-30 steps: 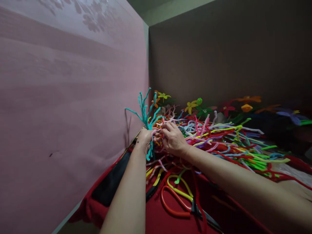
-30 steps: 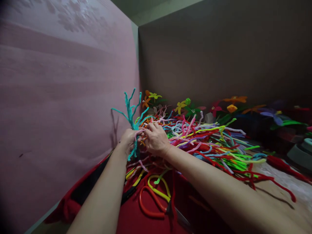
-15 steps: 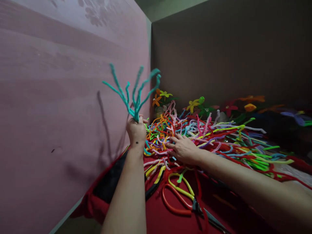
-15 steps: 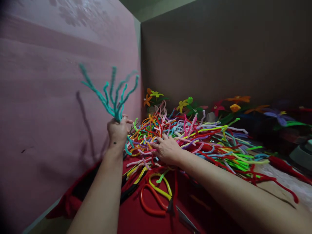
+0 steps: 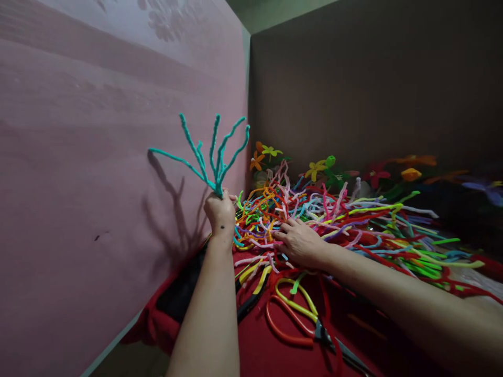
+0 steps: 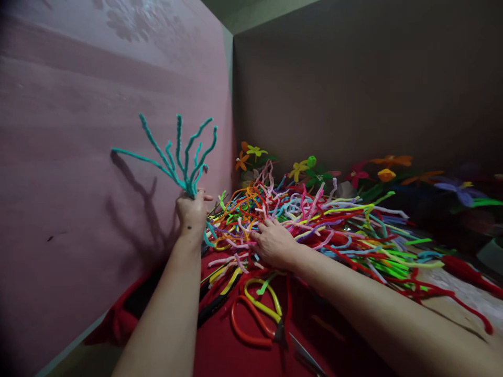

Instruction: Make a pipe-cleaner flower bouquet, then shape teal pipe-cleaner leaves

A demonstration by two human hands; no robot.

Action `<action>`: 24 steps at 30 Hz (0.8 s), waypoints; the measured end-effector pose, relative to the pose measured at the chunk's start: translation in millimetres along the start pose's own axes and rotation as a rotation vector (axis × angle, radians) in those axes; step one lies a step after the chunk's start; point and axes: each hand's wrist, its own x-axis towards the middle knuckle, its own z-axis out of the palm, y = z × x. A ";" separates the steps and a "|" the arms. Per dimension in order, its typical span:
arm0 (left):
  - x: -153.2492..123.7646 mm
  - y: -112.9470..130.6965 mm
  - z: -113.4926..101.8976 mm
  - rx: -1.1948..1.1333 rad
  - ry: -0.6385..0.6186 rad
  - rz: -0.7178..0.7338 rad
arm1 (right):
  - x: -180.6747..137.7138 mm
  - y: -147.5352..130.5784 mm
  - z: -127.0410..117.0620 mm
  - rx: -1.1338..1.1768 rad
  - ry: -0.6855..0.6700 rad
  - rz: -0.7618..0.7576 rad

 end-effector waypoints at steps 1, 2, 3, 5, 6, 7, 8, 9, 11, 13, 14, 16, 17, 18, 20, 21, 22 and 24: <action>-0.9 1.8 -0.3 -0.021 0.011 0.017 | -0.2 -0.6 0.9 -0.006 -0.007 0.010; -1.7 4.3 -0.7 -0.078 0.017 0.027 | -0.5 -1.2 1.7 -0.011 -0.012 0.017; -2.2 7.3 -1.4 -0.179 0.013 0.019 | -0.8 -1.9 2.4 -0.014 -0.016 0.020; -3.0 14.3 -3.2 -0.480 -0.058 -0.060 | -1.4 -3.1 3.1 -0.013 -0.017 0.017; -3.3 18.0 -4.3 -0.641 -0.125 -0.120 | -1.7 -3.5 3.1 -0.012 -0.015 0.016; -3.9 21.5 -5.3 -0.770 -0.204 -0.172 | -2.0 -3.9 2.9 -0.012 -0.011 0.016; -4.8 24.6 -6.0 -0.846 -0.272 -0.193 | -2.2 -4.2 2.7 -0.014 -0.004 0.018; -6.1 27.2 -6.2 -0.870 -0.319 -0.182 | -2.5 -4.3 2.4 -0.015 0.003 0.018; -10.1 31.0 -4.6 -0.810 -0.334 -0.091 | -2.9 -4.3 2.2 -0.019 0.012 0.017; -14.6 33.2 -1.5 -0.732 -0.321 -0.004 | -3.4 -4.2 2.8 -0.015 0.012 0.018; -16.6 33.7 0.0 -0.715 -0.321 0.018 | -3.8 -4.2 3.5 -0.008 0.012 0.021; -19.0 33.8 2.5 -0.717 -0.326 0.031 | -5.0 -4.6 5.3 0.014 0.014 0.028; -19.3 33.3 3.3 -0.719 -0.330 0.031 | -5.8 -5.0 6.1 0.032 0.016 0.031; -19.1 32.5 4.0 -0.717 -0.335 0.028 | -6.9 -5.3 6.5 0.059 0.022 0.032; -18.2 30.2 5.2 -0.710 -0.349 0.017 | -9.0 -5.2 5.0 0.155 0.060 0.023; -17.7 29.1 5.8 -0.705 -0.351 0.013 | -9.6 -4.2 2.5 0.229 0.093 0.010; -17.4 28.3 6.3 -0.698 -0.344 0.012 | -9.6 -2.3 -1.4 0.319 0.133 -0.002; -17.5 27.5 7.1 -0.683 -0.308 0.015 | -6.7 5.6 -12.4 0.507 0.216 0.005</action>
